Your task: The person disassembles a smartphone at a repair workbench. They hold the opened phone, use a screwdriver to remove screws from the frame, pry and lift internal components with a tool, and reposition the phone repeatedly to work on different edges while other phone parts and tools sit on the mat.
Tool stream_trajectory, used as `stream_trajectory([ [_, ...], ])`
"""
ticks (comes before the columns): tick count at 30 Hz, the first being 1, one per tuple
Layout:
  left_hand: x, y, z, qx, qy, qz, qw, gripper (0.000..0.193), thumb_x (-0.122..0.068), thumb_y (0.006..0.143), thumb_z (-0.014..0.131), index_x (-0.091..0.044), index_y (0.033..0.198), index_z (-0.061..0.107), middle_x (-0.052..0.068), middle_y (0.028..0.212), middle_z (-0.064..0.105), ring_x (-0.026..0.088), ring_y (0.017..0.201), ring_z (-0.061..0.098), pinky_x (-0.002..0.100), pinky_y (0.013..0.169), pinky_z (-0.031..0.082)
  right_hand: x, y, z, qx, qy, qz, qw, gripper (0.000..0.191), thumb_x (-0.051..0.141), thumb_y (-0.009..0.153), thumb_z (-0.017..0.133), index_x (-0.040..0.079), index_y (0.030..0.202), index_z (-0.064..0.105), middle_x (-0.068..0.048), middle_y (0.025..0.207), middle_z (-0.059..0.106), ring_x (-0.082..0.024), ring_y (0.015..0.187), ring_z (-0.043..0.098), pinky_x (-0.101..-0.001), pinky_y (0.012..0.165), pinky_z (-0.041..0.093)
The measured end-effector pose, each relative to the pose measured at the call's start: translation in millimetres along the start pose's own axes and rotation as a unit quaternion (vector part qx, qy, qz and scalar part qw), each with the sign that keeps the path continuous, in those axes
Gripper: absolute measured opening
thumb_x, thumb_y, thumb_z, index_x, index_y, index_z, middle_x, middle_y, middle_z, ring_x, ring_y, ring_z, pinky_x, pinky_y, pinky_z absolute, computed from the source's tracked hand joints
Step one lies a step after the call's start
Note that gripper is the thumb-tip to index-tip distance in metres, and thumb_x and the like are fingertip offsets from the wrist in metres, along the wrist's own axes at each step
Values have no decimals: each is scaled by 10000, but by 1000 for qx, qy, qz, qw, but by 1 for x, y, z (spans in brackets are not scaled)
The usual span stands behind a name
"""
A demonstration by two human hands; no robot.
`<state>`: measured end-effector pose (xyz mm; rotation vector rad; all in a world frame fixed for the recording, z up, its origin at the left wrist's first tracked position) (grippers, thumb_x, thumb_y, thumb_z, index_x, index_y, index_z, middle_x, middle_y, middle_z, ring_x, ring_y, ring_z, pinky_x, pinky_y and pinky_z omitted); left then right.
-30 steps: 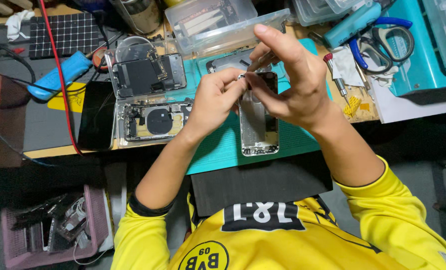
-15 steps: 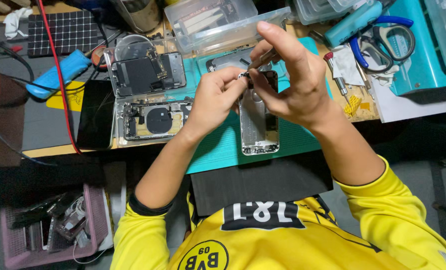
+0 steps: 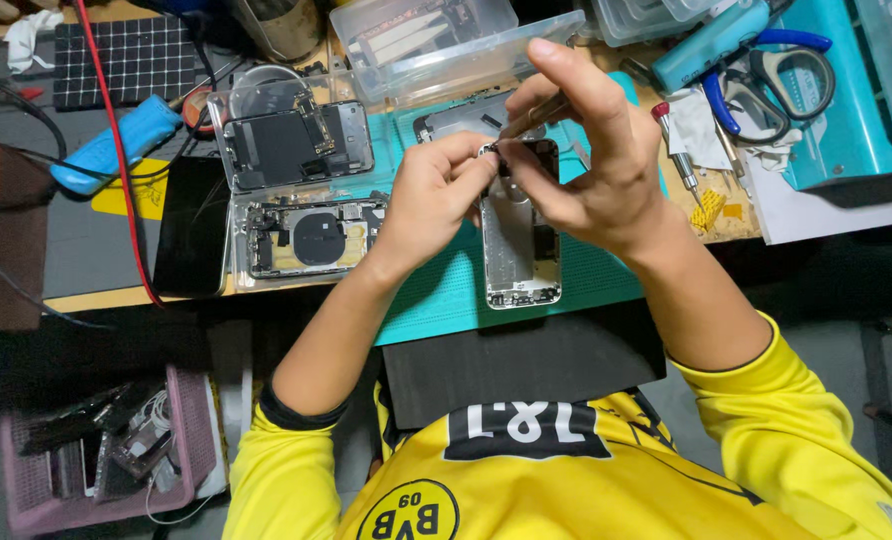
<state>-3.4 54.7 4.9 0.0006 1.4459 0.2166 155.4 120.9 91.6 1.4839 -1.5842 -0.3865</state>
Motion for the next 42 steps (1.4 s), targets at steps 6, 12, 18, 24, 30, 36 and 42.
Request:
stream_trajectory([
  [6,2,-1,0,1,-9,-2,1000,198,-120,1052,582,5,1137,709,-41,730,645,23,580,556,218,523,475,1,1,0,6,2,1,1000,775,-165,987,782,69,1581,342,-143,1117,666,-171,938,719,-254,834,615],
  [12,1,-1,-1,-3,7,-2,1000,201,-126,1052,588,5,1137,714,-41,725,650,20,581,541,214,524,470,4,3,0,6,7,-6,1000,745,-163,1019,773,59,1558,308,-145,1137,654,-178,968,728,-259,856,630],
  [18,0,-1,0,-2,1,-1,1000,198,-122,1054,584,12,1131,709,-40,729,651,19,582,548,215,529,480,5,3,0,3,17,2,1000,763,-165,1013,767,64,1560,286,-151,1149,647,-184,985,730,-264,863,632],
  [24,-2,-3,1,-6,-1,2,1000,195,-115,1056,584,4,1141,712,-41,727,642,18,580,539,213,524,468,0,-1,3,0,36,19,999,812,-178,1023,772,102,1599,274,-151,1152,664,-189,998,737,-262,883,642],
  [30,-6,-6,-5,-20,-4,5,1000,201,-112,1044,587,6,1156,706,-33,749,676,23,588,575,211,528,478,4,-1,3,-2,75,12,997,776,-227,1051,705,94,1574,230,-170,1196,665,-213,1066,727,-283,947,638],
  [36,-1,-11,-20,-51,8,-8,999,200,-124,1043,606,13,1149,705,-34,737,662,23,613,600,211,530,511,9,3,5,-42,97,32,994,762,-225,1062,700,36,1559,186,-173,1219,652,-208,1125,725,-280,982,641],
  [42,-7,-28,-60,-107,18,0,994,210,-115,1068,587,41,1136,708,-8,773,686,26,633,585,195,561,453,-17,9,7,-9,-6,56,998,298,-101,1083,757,46,1287,597,-112,1045,734,-163,905,741,-256,774,592],
])
Point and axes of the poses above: each hand's wrist, its own y-axis towards the middle knuckle, its own z-axis out of the palm, x = y × z, the point moved 3 cm from there along y, towards the middle knuckle
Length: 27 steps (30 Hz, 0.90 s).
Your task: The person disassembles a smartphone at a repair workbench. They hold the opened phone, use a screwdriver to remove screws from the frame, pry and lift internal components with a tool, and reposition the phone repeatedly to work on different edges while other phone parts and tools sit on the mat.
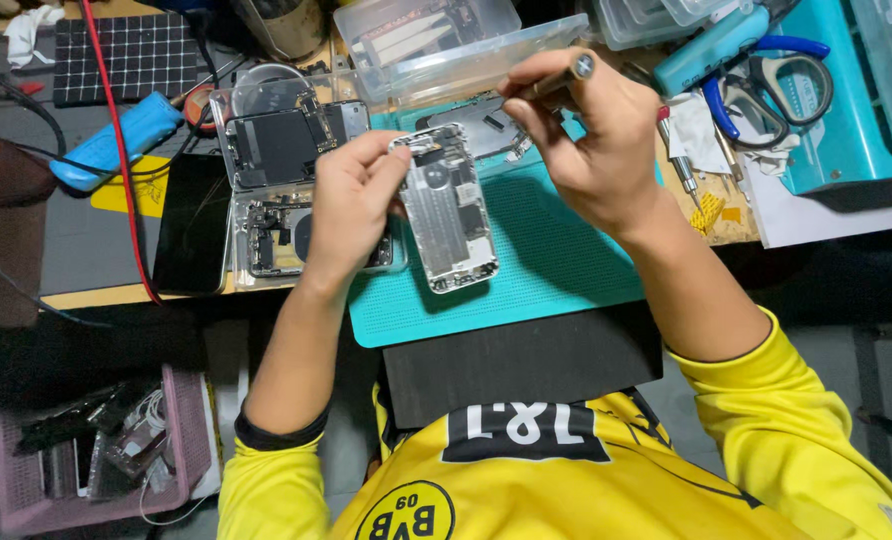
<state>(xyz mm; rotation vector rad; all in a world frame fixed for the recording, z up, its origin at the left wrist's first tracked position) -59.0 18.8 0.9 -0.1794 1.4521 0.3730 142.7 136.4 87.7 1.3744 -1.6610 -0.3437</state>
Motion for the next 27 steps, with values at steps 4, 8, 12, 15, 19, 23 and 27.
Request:
stream_trajectory([
  [4,-7,-7,-22,-56,-19,3,998,197,-103,1056,592,39,1129,709,-6,834,703,25,664,612,192,578,470,-25,2,21,36,-18,41,998,136,-44,1084,663,8,1176,577,-129,1024,678,-228,906,716,-329,804,563],
  [8,-12,-10,-32,-74,-37,12,997,186,-98,1063,599,37,1136,705,-13,872,703,19,687,601,187,590,460,-42,1,43,68,-12,49,996,102,-47,1066,587,0,1136,529,-165,958,631,-298,841,679,-369,752,538],
  [12,-11,-10,-32,-78,-36,6,996,183,-103,1058,599,28,1129,706,-15,850,698,15,648,581,181,557,433,-53,-3,52,110,13,125,986,108,18,1095,558,-13,1144,466,-157,841,643,-331,753,673,-410,671,511],
  [15,-10,-6,-28,-73,-33,-1,997,195,-107,1050,598,22,1143,712,-24,849,692,1,641,558,169,532,397,-53,-4,48,98,8,120,988,109,38,1107,540,-7,1154,453,-165,906,693,-322,788,717,-401,681,545],
  [19,-9,2,-15,-37,-25,17,999,196,-118,1069,593,29,1141,700,-23,831,695,14,654,593,177,560,449,-42,-1,25,58,-37,99,993,81,33,1133,561,-9,1174,505,-169,986,738,-343,857,716,-408,750,534],
  [23,-7,11,5,11,4,20,1000,216,-139,1081,575,29,1140,698,-18,796,694,25,655,617,192,553,489,-17,1,-7,9,-32,12,999,29,-22,1110,566,7,1111,570,-165,1088,718,-296,917,713,-341,823,556],
  [27,-3,21,29,68,-11,8,998,237,-148,1075,567,33,1175,683,1,787,699,44,650,642,210,555,528,0,-4,-26,-46,-62,6,997,78,-92,1016,666,-40,1074,671,-218,1045,617,-288,873,640,-334,768,522],
])
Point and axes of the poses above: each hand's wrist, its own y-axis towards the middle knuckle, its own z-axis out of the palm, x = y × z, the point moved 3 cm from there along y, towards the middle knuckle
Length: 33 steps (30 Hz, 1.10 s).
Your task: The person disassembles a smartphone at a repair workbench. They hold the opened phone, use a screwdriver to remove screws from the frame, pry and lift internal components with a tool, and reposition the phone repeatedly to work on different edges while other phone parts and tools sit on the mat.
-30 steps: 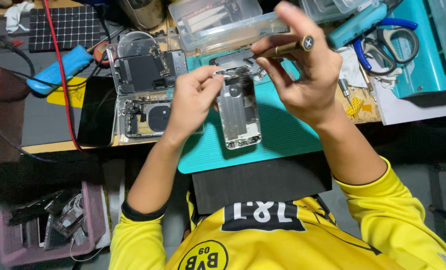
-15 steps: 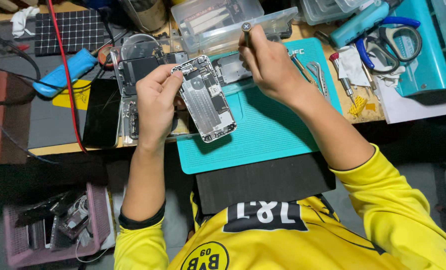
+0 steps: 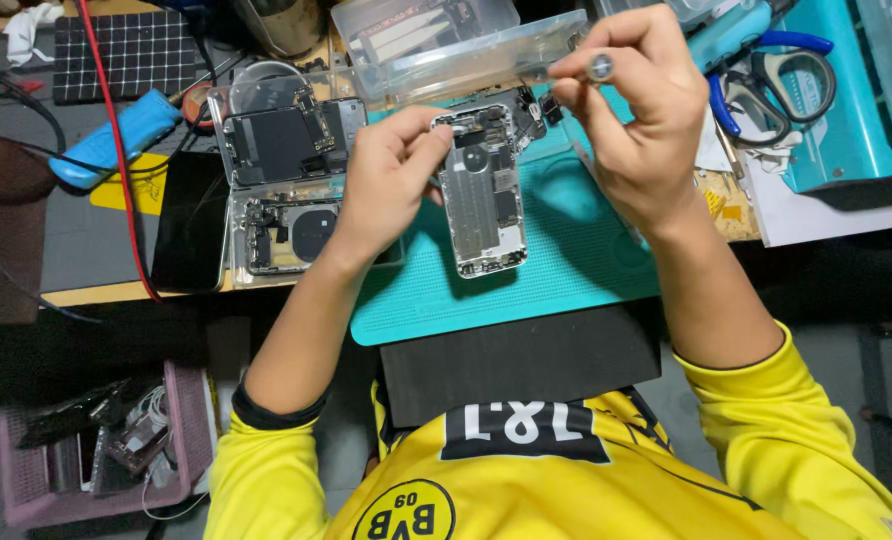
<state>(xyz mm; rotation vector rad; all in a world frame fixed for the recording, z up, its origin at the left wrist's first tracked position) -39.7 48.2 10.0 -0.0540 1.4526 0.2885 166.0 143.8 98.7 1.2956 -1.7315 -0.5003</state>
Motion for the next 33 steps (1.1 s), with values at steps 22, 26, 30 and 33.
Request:
stream_trajectory([
  [22,12,11,4,45,-33,-75,996,294,-239,1090,553,-16,1242,668,-1,967,710,62,789,670,213,620,564,-54,-37,-24,196,-170,269,927,215,180,979,793,-24,1005,732,-210,802,683,-326,693,679,-406,669,529],
  [26,12,13,8,68,-36,-91,993,297,-238,1091,553,-23,1277,642,11,1015,705,75,847,680,234,660,592,-62,-52,-9,255,-183,309,898,250,213,846,828,-14,903,741,-239,761,688,-406,721,686,-475,712,548],
  [30,9,12,11,80,-44,-101,991,319,-229,1082,545,-30,1319,624,15,1064,719,85,880,696,247,695,604,-66,-61,6,248,-198,257,913,256,189,787,853,-28,873,748,-264,804,688,-436,798,688,-493,755,554],
  [33,6,10,13,86,-65,-119,987,341,-210,1066,548,-37,1354,609,13,1084,726,88,894,699,244,709,597,-71,-65,9,231,-209,253,916,291,210,765,878,-36,843,741,-263,779,679,-435,784,683,-488,745,556],
])
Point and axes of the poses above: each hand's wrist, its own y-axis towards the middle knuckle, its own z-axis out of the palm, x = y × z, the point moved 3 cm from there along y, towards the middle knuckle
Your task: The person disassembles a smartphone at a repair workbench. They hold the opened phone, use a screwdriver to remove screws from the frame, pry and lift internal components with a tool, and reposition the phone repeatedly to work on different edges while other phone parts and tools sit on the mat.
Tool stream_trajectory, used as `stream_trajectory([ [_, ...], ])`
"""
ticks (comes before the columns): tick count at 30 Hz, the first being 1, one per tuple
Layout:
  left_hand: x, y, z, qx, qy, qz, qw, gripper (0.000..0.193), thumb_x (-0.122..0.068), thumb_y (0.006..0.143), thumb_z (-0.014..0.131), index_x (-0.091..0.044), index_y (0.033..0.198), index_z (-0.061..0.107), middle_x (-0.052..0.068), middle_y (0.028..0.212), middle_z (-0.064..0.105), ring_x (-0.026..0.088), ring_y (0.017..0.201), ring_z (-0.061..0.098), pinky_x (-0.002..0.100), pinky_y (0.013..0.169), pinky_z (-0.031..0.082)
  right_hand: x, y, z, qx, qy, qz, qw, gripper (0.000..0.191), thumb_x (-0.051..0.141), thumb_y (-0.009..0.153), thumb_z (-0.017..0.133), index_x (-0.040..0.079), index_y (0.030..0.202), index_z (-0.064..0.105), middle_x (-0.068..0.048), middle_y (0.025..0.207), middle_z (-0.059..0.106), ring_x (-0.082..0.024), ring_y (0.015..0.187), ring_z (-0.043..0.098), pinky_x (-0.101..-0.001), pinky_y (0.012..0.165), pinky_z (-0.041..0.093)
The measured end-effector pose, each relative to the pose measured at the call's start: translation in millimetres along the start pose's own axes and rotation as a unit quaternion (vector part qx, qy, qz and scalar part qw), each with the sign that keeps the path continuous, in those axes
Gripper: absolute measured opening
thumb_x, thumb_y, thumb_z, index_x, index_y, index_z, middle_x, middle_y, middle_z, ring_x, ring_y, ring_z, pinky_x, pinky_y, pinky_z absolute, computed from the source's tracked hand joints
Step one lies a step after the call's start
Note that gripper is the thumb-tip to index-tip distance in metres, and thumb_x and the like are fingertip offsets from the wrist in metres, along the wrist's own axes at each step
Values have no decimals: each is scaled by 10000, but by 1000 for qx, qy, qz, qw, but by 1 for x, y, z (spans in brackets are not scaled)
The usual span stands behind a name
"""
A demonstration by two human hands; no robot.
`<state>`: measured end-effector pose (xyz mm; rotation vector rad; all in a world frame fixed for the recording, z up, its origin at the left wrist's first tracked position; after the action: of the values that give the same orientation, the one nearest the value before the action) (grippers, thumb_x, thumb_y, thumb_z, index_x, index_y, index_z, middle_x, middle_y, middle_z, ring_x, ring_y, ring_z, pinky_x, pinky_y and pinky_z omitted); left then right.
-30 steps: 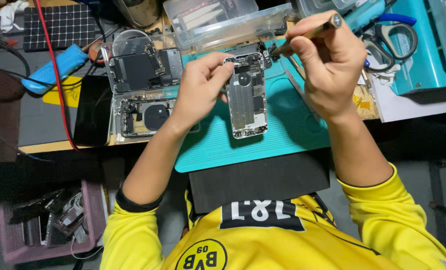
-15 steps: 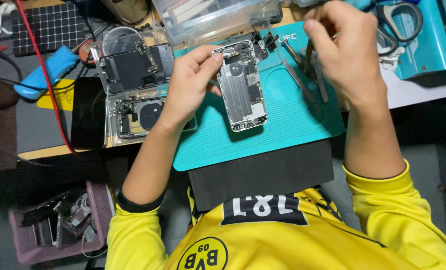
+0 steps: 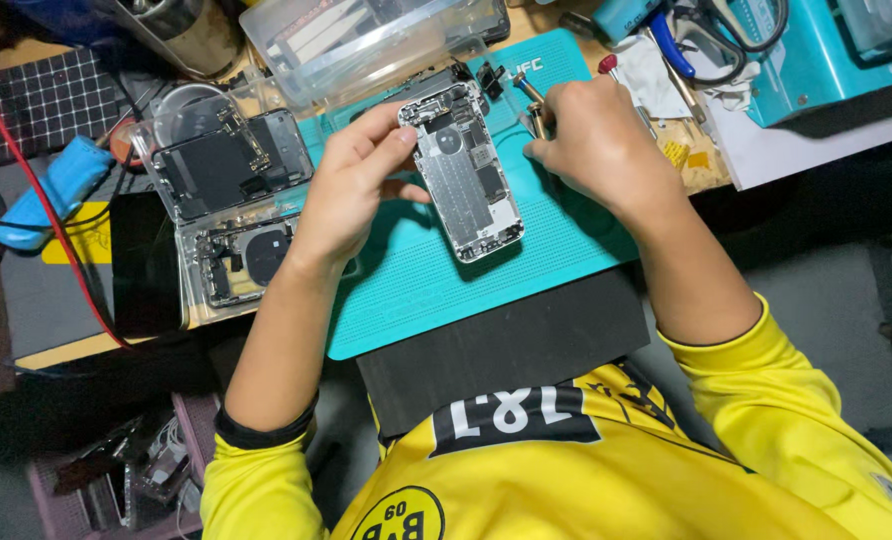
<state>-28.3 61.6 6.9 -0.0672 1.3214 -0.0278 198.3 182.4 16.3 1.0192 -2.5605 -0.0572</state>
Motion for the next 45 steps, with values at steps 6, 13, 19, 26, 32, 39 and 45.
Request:
stream_trajectory([
  [6,2,0,4,10,8,11,1000,366,-185,1076,552,-37,1409,580,12,1085,708,79,900,669,238,733,586,-19,-3,-19,-66,15,31,997,327,275,883,872,-22,913,739,-207,777,685,-372,751,697,-449,733,559],
  [13,9,1,1,-12,30,40,999,362,-148,1081,527,-37,1423,572,-6,1039,696,66,863,647,228,716,570,-34,-15,-21,-29,-111,47,992,229,234,866,842,23,937,787,-204,782,702,-389,758,691,-475,753,557],
  [19,13,0,-5,-31,48,69,996,364,-128,1083,528,-31,1430,574,-33,977,662,44,854,613,223,709,554,-43,-14,-20,13,-83,43,996,214,165,778,805,11,924,777,-200,813,715,-387,779,702,-469,784,564],
  [26,13,0,-8,-32,62,107,992,344,-111,1090,528,-23,1415,597,-42,914,626,40,837,593,234,727,538,-17,-9,-49,-115,45,-33,992,112,51,932,754,-32,1008,750,-140,886,699,-257,824,700,-355,778,556],
  [32,15,-1,-4,-32,77,116,990,330,-91,1076,518,-15,1387,600,-40,940,662,37,852,593,232,738,521,26,-8,-58,-62,250,-122,959,127,61,1004,741,-46,1062,705,-74,963,661,-92,817,642,-235,703,496],
  [39,18,5,0,-49,55,123,990,276,-106,1070,550,0,1315,621,-54,877,617,27,805,561,221,728,500,55,-3,-36,-63,229,-137,962,173,39,1092,693,4,1249,754,-93,901,650,-155,786,595,-293,701,447],
  [45,22,9,1,-82,84,132,984,221,-179,1077,601,4,1182,668,-76,791,562,13,727,457,210,645,375,66,-8,-35,-110,222,-199,948,187,-15,1042,679,-10,1223,730,-109,972,680,-170,857,648,-297,787,498],
])
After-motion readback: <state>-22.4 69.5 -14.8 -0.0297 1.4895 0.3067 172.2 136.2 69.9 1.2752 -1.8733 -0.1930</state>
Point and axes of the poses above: each hand's wrist, its own y-axis towards the middle knuckle, its own z-axis out of the palm, x = y × z, the point moved 3 cm from there along y, towards the middle knuckle
